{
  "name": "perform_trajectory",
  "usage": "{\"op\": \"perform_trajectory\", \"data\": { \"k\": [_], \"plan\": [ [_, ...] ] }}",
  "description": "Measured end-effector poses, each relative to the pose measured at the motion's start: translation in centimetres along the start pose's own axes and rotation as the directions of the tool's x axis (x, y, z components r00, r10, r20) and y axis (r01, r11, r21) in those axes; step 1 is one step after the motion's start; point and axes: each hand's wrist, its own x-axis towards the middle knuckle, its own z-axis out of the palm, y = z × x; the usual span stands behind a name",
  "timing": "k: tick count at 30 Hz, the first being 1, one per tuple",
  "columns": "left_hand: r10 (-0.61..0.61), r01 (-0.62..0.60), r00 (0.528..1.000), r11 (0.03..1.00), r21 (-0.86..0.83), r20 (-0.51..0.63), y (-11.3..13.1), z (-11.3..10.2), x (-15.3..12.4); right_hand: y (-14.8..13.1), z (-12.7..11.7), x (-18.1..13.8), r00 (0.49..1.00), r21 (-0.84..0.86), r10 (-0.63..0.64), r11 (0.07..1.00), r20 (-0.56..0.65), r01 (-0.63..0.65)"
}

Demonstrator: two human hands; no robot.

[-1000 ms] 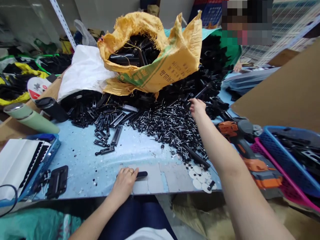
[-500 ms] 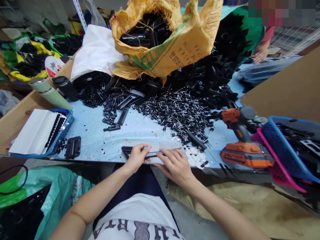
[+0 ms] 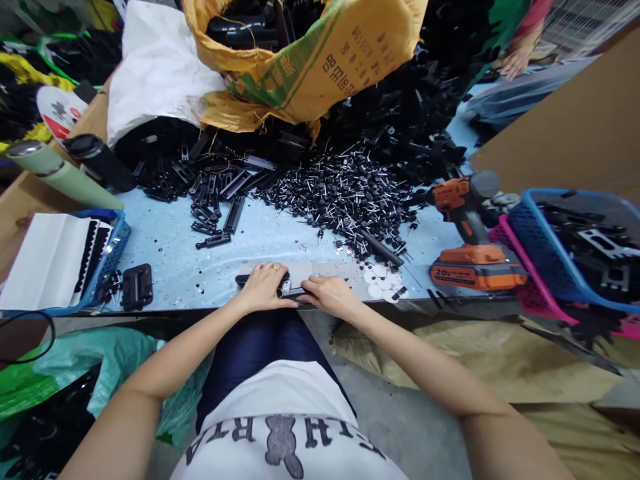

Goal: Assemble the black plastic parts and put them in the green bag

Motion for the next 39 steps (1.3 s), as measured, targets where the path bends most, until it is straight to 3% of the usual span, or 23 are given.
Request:
{"op": "perform_trajectory", "data": {
  "k": [5,10,12,15,17,19,21,23,25,28,31,34,36,37,39],
  "plan": [
    [0.01,-0.012,0.994,1.0,-0.024,-0.11,-0.6,0.6,-0.5,-1.3,-1.4,0.1,0.995,-0.068,0.038,0.997,-0.092,-0.045],
    [0.033,-0.043,0.97,0.999,-0.034,-0.241,-1.2,1.0,-0.6,-1.5,-3.0,0.8,0.998,-0.085,0.016,0.996,-0.066,-0.022],
    [0.004,-0.009,0.972,1.0,-0.018,-0.234,-1.0,1.1,-0.6,-1.0,-3.0,1.0,0.998,-0.086,0.007,0.996,-0.058,-0.012],
    [-0.002,0.005,0.994,1.0,0.023,-0.105,-0.5,1.1,0.2,0.6,-2.4,1.1,1.0,-0.004,-0.01,1.0,0.011,0.01],
    [0.026,-0.024,0.999,0.999,0.035,-0.042,-0.3,0.7,2.0,2.1,-2.0,1.6,0.998,0.095,0.014,0.995,0.062,-0.02],
    [-0.033,0.036,0.996,0.999,0.031,-0.086,-0.8,0.1,5.2,3.7,-1.8,2.7,0.983,0.133,0.179,0.974,0.043,-0.183],
    [-0.218,0.224,0.958,0.974,0.015,-0.188,-1.9,-0.8,9.2,5.0,-1.8,4.5,0.898,0.101,0.438,0.896,-0.047,-0.432],
    [-0.407,0.423,0.881,0.906,0.018,-0.241,-3.4,-1.7,13.2,5.9,-1.9,6.4,0.787,0.077,0.605,0.796,-0.122,-0.601],
    [-0.474,0.489,0.854,0.872,0.018,-0.215,-4.7,-2.3,16.1,6.4,-2.0,7.7,0.754,0.073,0.644,0.764,-0.127,-0.641],
    [-0.454,0.463,0.872,0.886,0.009,-0.184,-5.6,-2.3,17.6,6.6,-1.5,7.7,0.796,0.151,0.591,0.806,-0.135,-0.573],
    [-0.443,0.448,0.878,0.894,-0.011,-0.184,-5.8,-1.9,16.2,5.7,-0.5,5.8,0.826,0.478,0.506,0.806,-0.247,-0.35],
    [-0.44,0.441,0.868,0.896,-0.049,-0.231,-6.2,-2.0,12.8,3.4,0.7,3.9,0.832,0.792,0.467,0.608,-0.301,-0.054],
    [-0.432,0.399,0.85,0.901,-0.167,-0.302,-6.7,-2.4,9.6,1.7,1.2,3.2,0.85,0.878,0.444,0.476,-0.285,0.045],
    [-0.434,0.364,0.835,0.896,-0.253,-0.337,-7.0,-2.5,7.8,0.9,1.3,3.0,0.855,0.889,0.435,0.453,-0.281,0.063],
    [-0.454,0.282,0.797,0.863,-0.42,-0.398,-7.3,-2.5,3.8,-0.2,1.3,2.8,0.859,0.861,0.41,0.504,-0.308,0.068]
  ]
}}
